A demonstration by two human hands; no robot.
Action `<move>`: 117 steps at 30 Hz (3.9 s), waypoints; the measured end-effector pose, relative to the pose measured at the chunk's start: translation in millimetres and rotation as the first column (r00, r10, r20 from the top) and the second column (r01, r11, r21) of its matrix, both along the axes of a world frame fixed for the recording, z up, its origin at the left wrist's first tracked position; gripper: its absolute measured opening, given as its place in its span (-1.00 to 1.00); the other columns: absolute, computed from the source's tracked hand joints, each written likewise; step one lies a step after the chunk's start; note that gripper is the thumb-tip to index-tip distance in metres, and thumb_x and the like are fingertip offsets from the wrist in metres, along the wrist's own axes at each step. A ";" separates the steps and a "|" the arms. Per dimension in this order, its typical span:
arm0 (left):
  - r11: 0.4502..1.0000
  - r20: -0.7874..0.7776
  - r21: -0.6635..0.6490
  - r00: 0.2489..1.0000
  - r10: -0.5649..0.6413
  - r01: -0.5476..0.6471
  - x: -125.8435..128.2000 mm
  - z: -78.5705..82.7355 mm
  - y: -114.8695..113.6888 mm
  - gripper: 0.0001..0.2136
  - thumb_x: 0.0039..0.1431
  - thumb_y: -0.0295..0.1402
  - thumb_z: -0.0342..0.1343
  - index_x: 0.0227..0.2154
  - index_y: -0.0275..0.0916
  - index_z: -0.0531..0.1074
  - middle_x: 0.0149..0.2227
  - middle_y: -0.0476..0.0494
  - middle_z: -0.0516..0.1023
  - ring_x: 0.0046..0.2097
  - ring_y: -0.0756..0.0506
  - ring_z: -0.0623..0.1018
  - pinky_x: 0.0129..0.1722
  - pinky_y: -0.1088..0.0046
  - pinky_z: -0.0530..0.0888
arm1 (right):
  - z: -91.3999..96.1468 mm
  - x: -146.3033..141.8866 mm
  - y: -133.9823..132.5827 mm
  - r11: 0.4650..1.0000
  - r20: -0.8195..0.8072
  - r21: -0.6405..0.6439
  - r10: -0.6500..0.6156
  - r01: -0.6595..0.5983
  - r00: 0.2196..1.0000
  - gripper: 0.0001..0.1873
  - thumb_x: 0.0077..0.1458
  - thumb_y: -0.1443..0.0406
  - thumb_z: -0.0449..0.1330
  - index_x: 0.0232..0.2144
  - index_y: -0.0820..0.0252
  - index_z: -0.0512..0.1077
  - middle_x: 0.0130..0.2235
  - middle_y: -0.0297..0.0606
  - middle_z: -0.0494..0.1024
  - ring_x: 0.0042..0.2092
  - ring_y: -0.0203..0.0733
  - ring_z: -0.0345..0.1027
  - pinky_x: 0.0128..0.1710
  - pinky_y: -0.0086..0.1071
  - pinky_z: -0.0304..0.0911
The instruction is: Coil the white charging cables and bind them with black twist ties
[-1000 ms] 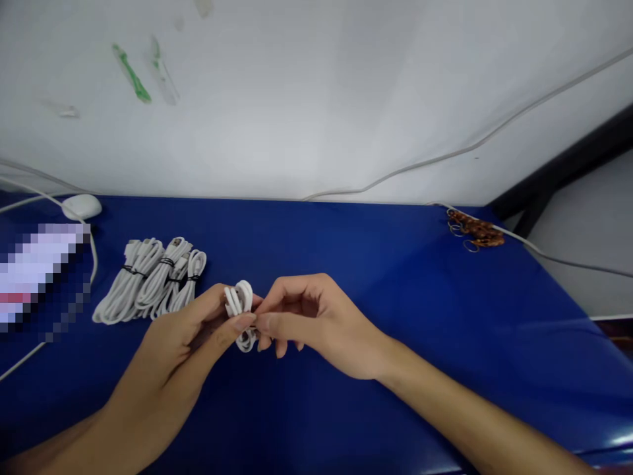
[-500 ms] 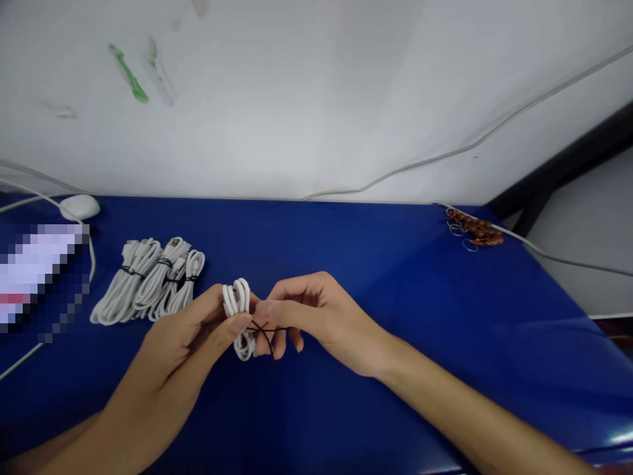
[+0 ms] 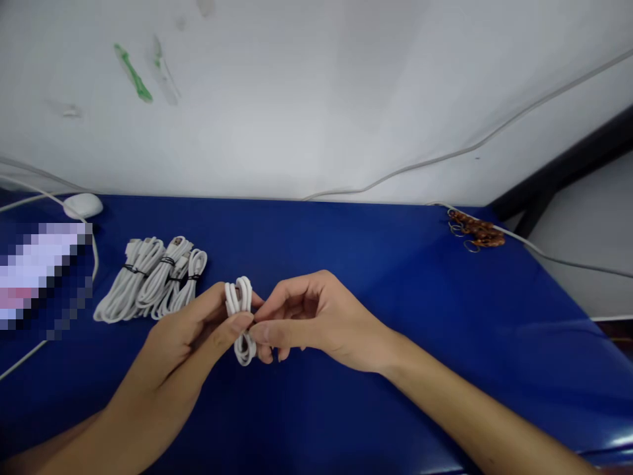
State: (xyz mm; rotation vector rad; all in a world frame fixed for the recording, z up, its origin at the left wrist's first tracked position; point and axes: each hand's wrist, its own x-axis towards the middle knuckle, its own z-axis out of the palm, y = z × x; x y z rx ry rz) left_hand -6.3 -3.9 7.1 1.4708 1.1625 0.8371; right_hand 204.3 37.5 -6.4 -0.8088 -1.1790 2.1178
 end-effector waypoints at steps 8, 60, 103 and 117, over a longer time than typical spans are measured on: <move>1.000 0.037 -0.024 0.999 0.005 -0.004 1.3 0.8 0.7 -0.81 0.54 -0.23 0.12 -0.25 -0.07 0.53 -0.39 0.16 0.59 -0.36 0.02 0.62 -0.31 0.61 0.53 | 1.2 -0.5 -3.7 0.977 0.090 0.207 -0.074 0.054 0.993 -0.74 0.04 0.28 0.63 -0.34 0.27 0.65 -0.42 -0.22 0.72 -0.43 -0.29 0.45 -0.45 -0.45 0.20; 0.860 -0.139 0.497 0.967 0.212 -0.117 2.1 -18.3 -10.1 -0.76 0.38 -0.50 0.33 -0.14 0.08 0.66 0.31 0.06 0.47 0.20 -0.17 0.69 0.28 0.21 0.62 | -6.3 -21.6 -18.9 0.926 0.053 -0.031 -0.375 0.377 0.926 -0.67 0.08 0.08 0.58 -0.39 0.20 0.67 -0.54 -0.32 0.62 -0.58 -0.35 0.40 -0.66 -0.56 0.16; 0.906 0.309 -0.302 0.869 0.387 -0.297 -0.2 -0.3 19.5 -0.88 0.32 -0.30 0.43 -0.34 -0.14 0.66 -0.38 0.08 0.72 -0.30 0.07 0.66 -0.22 0.72 0.55 | -1.5 -13.2 -25.0 0.726 0.251 0.680 -0.362 0.103 0.898 -0.72 0.46 0.29 0.30 -0.37 0.15 0.47 -0.41 -0.44 0.46 -0.39 -0.33 0.29 -0.37 -0.43 0.20; 0.886 0.325 -0.420 0.878 0.351 -0.198 -0.1 -3.8 21.1 -0.83 0.23 -0.11 0.48 -0.19 -0.02 0.81 -0.15 -0.04 0.82 -0.07 -0.10 0.67 0.03 0.51 0.53 | -3.8 -16.5 -23.4 0.857 0.147 0.401 -0.410 0.324 0.900 -0.86 0.35 0.20 0.43 -0.26 0.13 0.66 -0.41 -0.41 0.60 -0.44 -0.39 0.42 -0.41 -0.55 0.37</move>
